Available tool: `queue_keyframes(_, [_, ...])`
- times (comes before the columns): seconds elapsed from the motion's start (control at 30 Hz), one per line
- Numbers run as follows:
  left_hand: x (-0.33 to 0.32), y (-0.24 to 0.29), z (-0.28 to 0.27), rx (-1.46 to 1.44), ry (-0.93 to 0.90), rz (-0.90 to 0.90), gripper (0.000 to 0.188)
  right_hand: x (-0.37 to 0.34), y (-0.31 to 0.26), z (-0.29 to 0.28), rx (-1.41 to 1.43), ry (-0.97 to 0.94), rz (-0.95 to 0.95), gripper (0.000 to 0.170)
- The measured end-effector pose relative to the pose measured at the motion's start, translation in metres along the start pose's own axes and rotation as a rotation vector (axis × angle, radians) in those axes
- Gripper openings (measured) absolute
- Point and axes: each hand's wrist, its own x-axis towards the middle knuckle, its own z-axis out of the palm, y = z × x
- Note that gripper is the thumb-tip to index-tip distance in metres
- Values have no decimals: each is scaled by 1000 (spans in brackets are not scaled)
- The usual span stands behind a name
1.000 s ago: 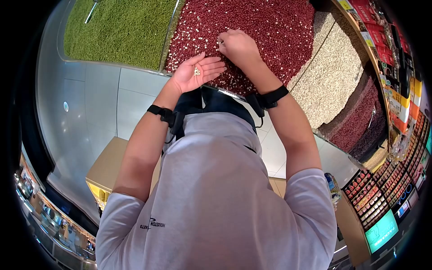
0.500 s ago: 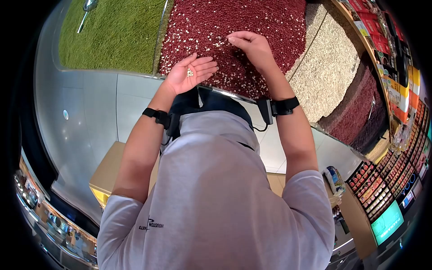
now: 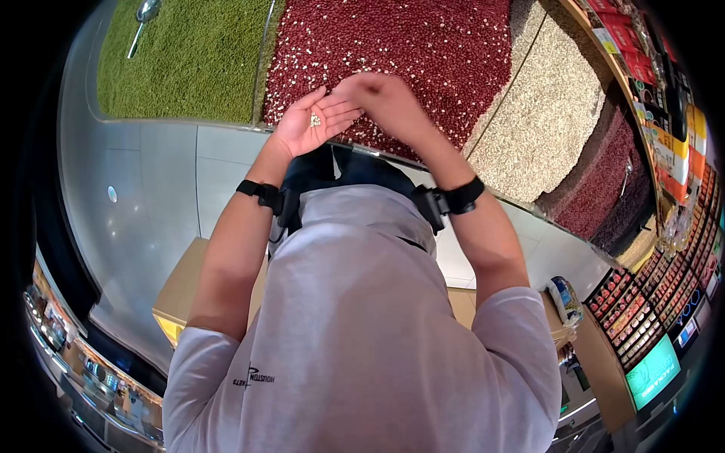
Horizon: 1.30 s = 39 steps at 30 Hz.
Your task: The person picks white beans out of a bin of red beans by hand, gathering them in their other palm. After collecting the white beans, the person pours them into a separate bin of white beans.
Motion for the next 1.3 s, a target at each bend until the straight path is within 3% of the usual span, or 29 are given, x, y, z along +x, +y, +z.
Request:
queue_keyframes(0.07, [4,1,-9,-32,-98,-18,49,-7,0,22,-509,-6,-323,17])
queue_keyframes(0.1, [4,1,-9,-84,-191,-38,48,-5,4,26,-705,36,-617,18])
queue_keyframes(0.17, [2,2,-9,-134,-279,-53,47,-1,8,25,-708,73,-605,17])
queue_keyframes(0.23, [-2,0,1,-24,6,28,49,2,8,15,-642,181,-506,16])
queue_keyframes(0.37, [-5,-2,20,35,100,49,54,21,20,-19,-875,283,-540,13])
queue_keyframes(0.63, [-5,-1,17,38,84,45,53,39,28,-27,-1113,249,-600,16])
queue_keyframes(1.03, [-4,-1,17,43,91,42,53,53,35,-24,-1178,192,-617,14])
queue_keyframes(1.17, [-5,-1,17,39,94,43,53,51,31,-28,-1143,173,-618,13])
queue_keyframes(1.3, [-5,0,17,34,88,43,53,43,23,-37,-877,206,-469,11])
